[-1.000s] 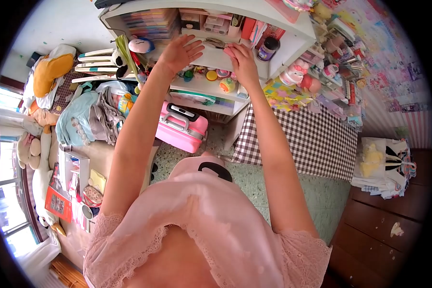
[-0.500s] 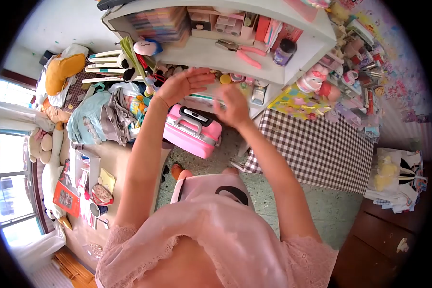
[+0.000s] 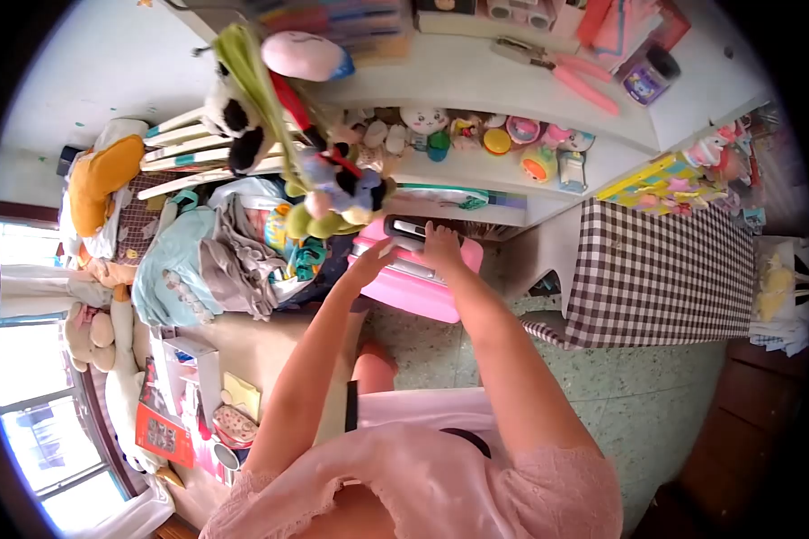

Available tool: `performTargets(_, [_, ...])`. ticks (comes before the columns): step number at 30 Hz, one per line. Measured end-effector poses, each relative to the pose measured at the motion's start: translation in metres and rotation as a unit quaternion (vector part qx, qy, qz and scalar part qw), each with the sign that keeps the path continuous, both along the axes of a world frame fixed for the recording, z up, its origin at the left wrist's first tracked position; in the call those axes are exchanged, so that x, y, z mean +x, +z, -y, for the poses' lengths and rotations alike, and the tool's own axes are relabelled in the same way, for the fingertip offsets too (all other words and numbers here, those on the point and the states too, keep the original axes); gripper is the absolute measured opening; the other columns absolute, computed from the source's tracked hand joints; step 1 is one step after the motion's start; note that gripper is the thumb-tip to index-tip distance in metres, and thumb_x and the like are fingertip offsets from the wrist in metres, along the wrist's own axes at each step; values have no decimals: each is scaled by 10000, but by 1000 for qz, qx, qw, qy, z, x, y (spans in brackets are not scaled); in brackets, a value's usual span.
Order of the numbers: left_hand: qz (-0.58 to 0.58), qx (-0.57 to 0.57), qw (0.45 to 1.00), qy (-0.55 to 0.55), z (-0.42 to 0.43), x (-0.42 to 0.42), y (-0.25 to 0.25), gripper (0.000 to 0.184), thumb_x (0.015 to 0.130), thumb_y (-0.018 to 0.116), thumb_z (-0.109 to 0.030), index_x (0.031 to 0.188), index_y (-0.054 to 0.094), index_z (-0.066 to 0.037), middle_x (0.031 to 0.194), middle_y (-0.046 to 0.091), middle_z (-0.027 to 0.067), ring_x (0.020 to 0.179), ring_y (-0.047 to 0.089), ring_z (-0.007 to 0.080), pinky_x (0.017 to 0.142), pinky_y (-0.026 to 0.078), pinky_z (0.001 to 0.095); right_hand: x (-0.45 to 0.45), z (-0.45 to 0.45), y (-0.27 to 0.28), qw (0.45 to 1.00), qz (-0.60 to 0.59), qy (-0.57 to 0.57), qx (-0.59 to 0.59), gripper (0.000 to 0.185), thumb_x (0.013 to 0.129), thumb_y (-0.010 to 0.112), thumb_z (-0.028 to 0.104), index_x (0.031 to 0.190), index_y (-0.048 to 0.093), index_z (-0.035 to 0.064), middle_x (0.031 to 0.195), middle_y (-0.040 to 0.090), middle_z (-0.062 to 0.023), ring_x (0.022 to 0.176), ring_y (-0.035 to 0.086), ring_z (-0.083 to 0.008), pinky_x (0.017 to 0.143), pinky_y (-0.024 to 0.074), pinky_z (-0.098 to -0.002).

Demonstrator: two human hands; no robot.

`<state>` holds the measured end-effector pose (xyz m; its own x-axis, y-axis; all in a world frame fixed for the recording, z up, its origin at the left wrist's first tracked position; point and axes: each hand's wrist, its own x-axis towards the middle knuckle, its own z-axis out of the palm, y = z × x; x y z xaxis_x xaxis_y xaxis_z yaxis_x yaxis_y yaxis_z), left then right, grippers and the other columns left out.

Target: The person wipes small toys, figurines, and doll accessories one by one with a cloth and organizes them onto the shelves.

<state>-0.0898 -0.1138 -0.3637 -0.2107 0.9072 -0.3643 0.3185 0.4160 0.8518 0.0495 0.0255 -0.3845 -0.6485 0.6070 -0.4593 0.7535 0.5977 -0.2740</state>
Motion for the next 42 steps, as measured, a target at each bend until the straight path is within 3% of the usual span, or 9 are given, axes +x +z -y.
performTargets(3, [-214, -10, 975, 66, 14, 3, -101, 848, 790, 704, -447, 1442, 309, -76, 1373, 428, 237, 1287, 354, 451, 1056, 308, 483, 21, 5, -27, 997, -37, 17, 72, 903, 738, 625, 627, 1266, 424, -77, 1111, 584, -250, 1049, 576, -353, 866, 487, -423])
performTargets(7, [-268, -123, 955, 36, -5, 23, -60, 970, 717, 721, -522, 1476, 238, -159, 1418, 267, 341, 1330, 236, 494, 1052, 249, 574, 41, 20, -19, 1000, -12, 17, -12, 837, 688, 676, 608, 1108, 517, -98, 1007, 640, -226, 913, 654, -339, 811, 527, -385])
performTargets(12, [-303, -178, 934, -71, 5, 61, -38, 933, 662, 797, -371, 1437, 279, -323, 1533, 61, 209, 1321, 207, 535, 985, 397, 583, 75, 62, -5, 992, 49, 8, -120, 816, 647, 682, 631, 1069, 616, -64, 1051, 644, -202, 950, 650, -340, 823, 522, -400])
performTargets(19, [-372, -114, 894, -223, 64, 125, -30, 839, 679, 763, -267, 1409, 351, -288, 1477, 240, 100, 1299, 325, 418, 862, 500, 526, 135, 131, -28, 896, 228, -42, -380, 988, 532, 602, 844, 1019, 686, -11, 1112, 647, -191, 1057, 615, -327, 907, 477, -398])
performTargets(23, [-395, -88, 875, -266, 86, 160, -13, 655, 786, 653, -341, 1373, 400, -200, 1383, 367, 117, 1239, 391, 412, 771, 546, 469, 166, 131, -63, 969, -61, -45, -237, 1043, 496, 780, 679, 1157, 565, -99, 1084, 627, -237, 938, 649, -285, 805, 528, -375])
performTargets(25, [-348, -110, 885, -290, 88, 172, -14, 560, 813, 618, -358, 1316, 448, -179, 1343, 400, 132, 1211, 415, 415, 772, 549, 450, 144, 116, 0, 971, 147, -115, -153, 1156, 494, 837, 552, 1376, 351, -15, 1276, 531, -210, 1139, 556, -308, 932, 472, -357])
performTargets(33, [-197, -61, 903, -377, 72, 147, -47, 397, 706, 684, -221, 1085, 621, -120, 1145, 557, 175, 1143, 501, 328, 905, 467, 451, 158, 121, -68, 947, 86, 90, -296, 887, 605, 772, 484, 1359, 459, 137, 1141, 632, -187, 1015, 623, -326, 848, 492, -405])
performTargets(36, [-242, 74, 953, -165, 28, 128, -39, 380, 751, 630, -158, 1119, 582, -73, 1208, 518, 197, 1100, 498, 363, 920, 437, 455, 179, 122, -76, 955, 31, 63, -287, 806, 639, 752, 491, 1296, 520, 86, 1154, 627, -180, 1014, 621, -329, 865, 491, -409])
performTargets(42, [-430, 362, 827, -1, -99, 93, 97, 567, 751, 641, -72, 1282, 444, -55, 1279, 447, 162, 1196, 430, 347, 970, 396, 450, 154, 80, -48, 943, -46, 87, -318, 531, 732, 722, 394, 1121, 604, 53, 1007, 666, -153, 883, 643, -320, 765, 511, -401])
